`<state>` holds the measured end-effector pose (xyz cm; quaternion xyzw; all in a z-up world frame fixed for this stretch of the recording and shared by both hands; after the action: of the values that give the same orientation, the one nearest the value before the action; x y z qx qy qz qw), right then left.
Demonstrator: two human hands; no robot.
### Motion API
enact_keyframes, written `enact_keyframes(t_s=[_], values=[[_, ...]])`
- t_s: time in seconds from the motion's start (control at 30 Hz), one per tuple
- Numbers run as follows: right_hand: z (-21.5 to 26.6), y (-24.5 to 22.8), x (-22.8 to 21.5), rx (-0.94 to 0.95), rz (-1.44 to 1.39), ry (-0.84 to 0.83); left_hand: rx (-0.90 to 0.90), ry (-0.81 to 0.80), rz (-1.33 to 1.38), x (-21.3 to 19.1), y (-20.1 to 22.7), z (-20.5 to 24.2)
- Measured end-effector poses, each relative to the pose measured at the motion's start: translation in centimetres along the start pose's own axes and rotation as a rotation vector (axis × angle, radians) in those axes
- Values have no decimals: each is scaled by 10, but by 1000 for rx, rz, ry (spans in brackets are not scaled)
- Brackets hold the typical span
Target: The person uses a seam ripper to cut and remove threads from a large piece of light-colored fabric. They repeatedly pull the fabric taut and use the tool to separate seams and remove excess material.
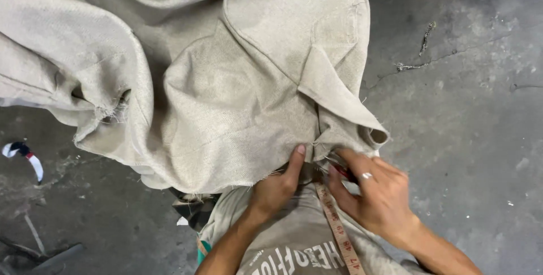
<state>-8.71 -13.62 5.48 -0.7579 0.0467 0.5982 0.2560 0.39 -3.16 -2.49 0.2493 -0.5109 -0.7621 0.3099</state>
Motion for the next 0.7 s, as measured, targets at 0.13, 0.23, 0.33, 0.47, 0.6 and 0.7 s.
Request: enact_keyframes(t_s=[0.13, 0.23, 0.33, 0.47, 0.6, 0.7], values=[[-9, -4, 10, -53, 75, 7, 338, 44, 41, -2, 10, 0], [-10, -1, 15, -61, 65, -30, 435, 76, -109, 2, 5, 0], [-9, -2, 17, -38, 124, -8, 486, 69, -169, 1, 9, 1], [-8, -2, 17, -7, 176, 20, 442, -13, -90, 5, 4, -1], [-8, -2, 16, 6, 230, 51, 551, 7, -129, 6, 7, 1], [-9, 1, 19, -5, 214, 14, 662, 47, -418, 15, -8, 2]])
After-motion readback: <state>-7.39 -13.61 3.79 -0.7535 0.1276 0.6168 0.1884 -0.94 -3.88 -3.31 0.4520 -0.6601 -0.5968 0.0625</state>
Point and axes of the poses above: each hand's wrist, its own z-axis away from the middle knuckle, its own x-axis out of the palm, y = z × x, the point moved 4 cm from there along -z, towards the middle knuckle, and after that the axes turned 11 degrees about x, right-handed, at the moved point
